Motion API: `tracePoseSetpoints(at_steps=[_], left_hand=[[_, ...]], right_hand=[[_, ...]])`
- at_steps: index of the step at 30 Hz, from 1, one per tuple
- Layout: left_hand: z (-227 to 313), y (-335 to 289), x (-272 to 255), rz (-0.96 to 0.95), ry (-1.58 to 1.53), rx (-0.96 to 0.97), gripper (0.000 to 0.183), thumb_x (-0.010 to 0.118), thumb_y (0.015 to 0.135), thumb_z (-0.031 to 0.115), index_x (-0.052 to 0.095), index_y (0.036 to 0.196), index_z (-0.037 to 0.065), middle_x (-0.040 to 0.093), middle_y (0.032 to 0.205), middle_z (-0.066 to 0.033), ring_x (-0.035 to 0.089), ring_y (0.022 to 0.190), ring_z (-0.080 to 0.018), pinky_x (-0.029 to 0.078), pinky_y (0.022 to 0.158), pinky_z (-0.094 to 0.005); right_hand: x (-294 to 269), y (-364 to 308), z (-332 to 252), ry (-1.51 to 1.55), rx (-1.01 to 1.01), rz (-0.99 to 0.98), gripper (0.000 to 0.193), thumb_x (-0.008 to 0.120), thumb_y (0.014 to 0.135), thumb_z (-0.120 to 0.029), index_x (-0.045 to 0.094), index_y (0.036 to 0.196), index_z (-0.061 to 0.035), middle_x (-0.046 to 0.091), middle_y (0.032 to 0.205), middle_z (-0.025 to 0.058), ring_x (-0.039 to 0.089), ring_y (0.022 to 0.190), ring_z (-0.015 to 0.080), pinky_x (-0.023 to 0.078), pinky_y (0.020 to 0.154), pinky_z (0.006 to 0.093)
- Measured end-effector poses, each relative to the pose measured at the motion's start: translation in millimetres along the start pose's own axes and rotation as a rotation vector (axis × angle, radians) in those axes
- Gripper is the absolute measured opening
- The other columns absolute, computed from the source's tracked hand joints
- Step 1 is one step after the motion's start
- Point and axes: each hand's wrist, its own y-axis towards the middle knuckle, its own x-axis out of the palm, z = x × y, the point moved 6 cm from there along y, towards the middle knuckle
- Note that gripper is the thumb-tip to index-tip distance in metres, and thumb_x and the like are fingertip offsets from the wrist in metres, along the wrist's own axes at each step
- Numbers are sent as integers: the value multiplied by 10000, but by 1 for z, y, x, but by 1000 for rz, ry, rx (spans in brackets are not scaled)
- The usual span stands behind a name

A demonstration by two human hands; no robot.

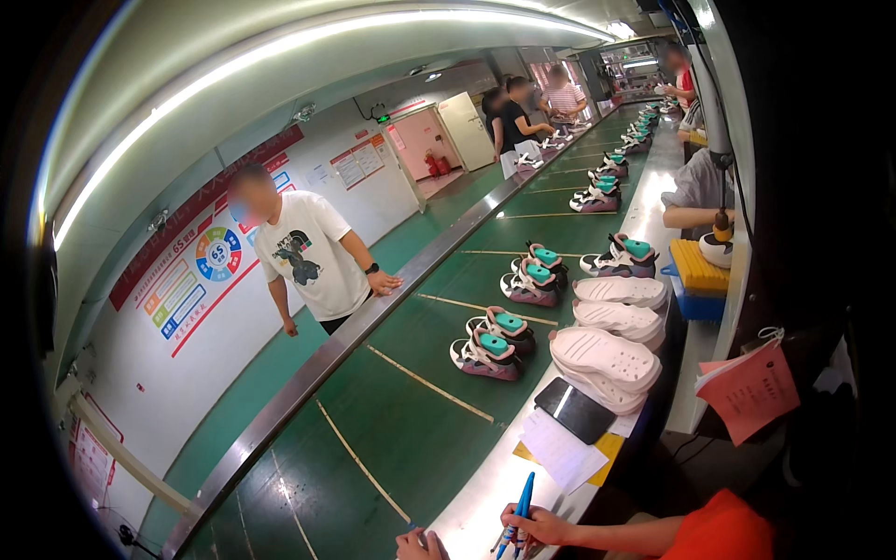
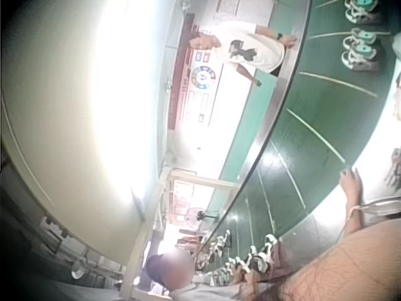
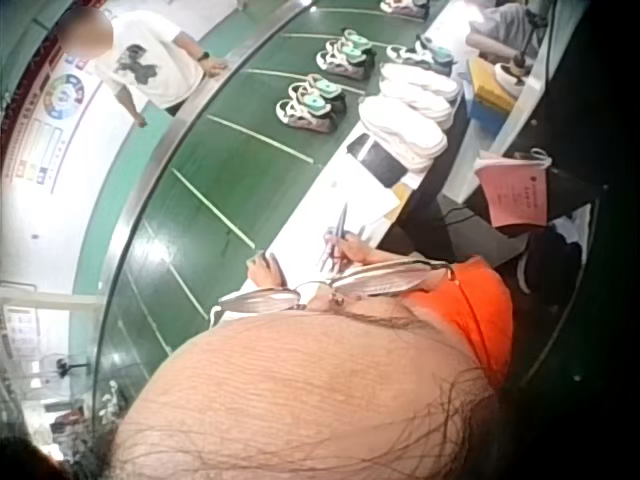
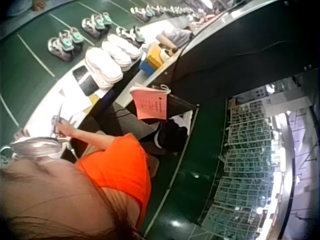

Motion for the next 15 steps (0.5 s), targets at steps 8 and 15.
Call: tracePoseSetpoints(at_steps=[8, 15], left_hand=[[-2, 0, 0, 3, 20, 16, 337, 528, 805, 295, 567, 1017, 36, 511, 975, -258, 499, 870, -416, 391, 766, -488], [-1, -1, -2, 18, 15, 29, 350, 533, 800, 289, 562, 1028, 26, 510, 971, -257, 498, 866, -418, 390, 759, -488]], right_hand=[[4, -2, -7, -26, -44, 15, 247, 418, 917, -333, 492, 911, -98, 570, 686, 22, 532, 516, 43, 399, 439, 134], [5, -4, -9, -36, -43, 35, 241, 416, 918, -329, 493, 908, -101, 573, 690, 21, 526, 511, 41, 389, 436, 134]])
